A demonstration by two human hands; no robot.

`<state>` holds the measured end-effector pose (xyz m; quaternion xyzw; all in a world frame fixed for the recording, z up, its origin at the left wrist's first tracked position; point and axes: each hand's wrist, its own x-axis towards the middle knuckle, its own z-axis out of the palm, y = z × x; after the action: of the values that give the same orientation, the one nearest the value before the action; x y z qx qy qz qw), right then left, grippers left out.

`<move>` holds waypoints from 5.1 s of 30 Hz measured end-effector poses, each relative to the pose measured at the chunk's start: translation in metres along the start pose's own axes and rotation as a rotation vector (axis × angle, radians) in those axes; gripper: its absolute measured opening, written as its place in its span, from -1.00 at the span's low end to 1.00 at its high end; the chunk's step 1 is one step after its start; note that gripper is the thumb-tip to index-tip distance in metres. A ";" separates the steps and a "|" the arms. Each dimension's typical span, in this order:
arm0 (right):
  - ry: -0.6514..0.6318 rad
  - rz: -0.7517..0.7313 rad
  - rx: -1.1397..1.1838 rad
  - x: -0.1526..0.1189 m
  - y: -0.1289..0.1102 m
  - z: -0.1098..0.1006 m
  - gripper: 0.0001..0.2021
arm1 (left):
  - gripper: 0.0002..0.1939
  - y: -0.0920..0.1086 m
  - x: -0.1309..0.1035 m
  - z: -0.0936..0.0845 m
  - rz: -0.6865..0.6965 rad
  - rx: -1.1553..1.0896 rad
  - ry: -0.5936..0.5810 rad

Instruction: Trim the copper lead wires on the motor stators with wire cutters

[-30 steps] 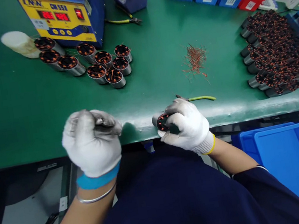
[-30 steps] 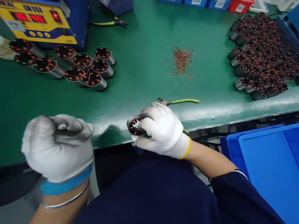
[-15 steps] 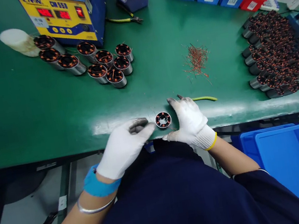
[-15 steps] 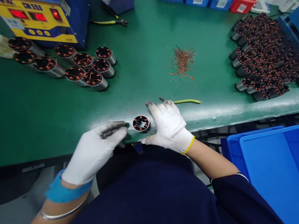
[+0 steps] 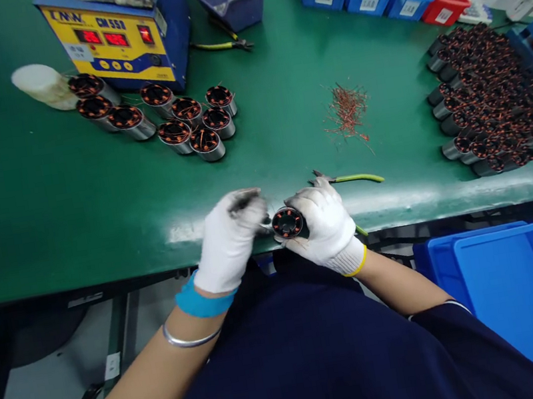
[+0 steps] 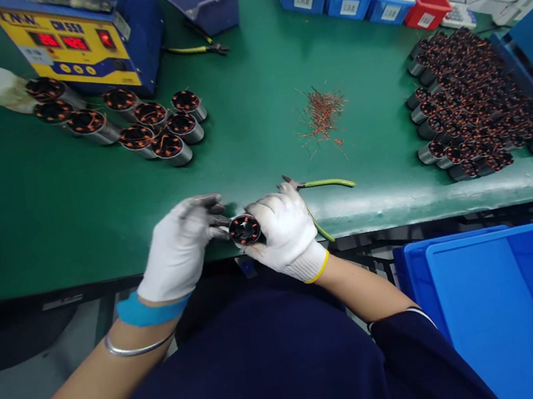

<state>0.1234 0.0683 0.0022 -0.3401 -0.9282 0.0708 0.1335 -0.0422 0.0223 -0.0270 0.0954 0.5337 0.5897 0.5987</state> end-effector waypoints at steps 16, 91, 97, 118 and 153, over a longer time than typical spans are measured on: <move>-0.007 -0.059 0.051 0.009 -0.012 -0.005 -0.61 | -0.60 -0.002 -0.010 -0.020 -0.012 -0.004 -0.012; -0.362 0.203 -0.078 0.022 -0.005 -0.010 -0.06 | -0.67 -0.010 0.012 -0.016 0.129 -0.344 0.218; -0.527 0.285 -0.276 -0.006 0.056 -0.079 0.34 | -0.11 -0.013 0.001 -0.018 0.033 0.102 -0.030; -0.483 0.001 -0.079 0.015 0.010 -0.044 -0.12 | -0.28 -0.002 0.017 -0.013 0.200 0.487 -0.101; -0.446 0.262 0.082 0.028 0.056 -0.078 0.04 | 0.15 0.000 0.010 -0.018 -0.016 0.383 -0.300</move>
<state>0.1605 0.1322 0.0702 -0.4277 -0.8790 0.1983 -0.0709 -0.0585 0.0213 -0.0403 0.2896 0.5416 0.4522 0.6468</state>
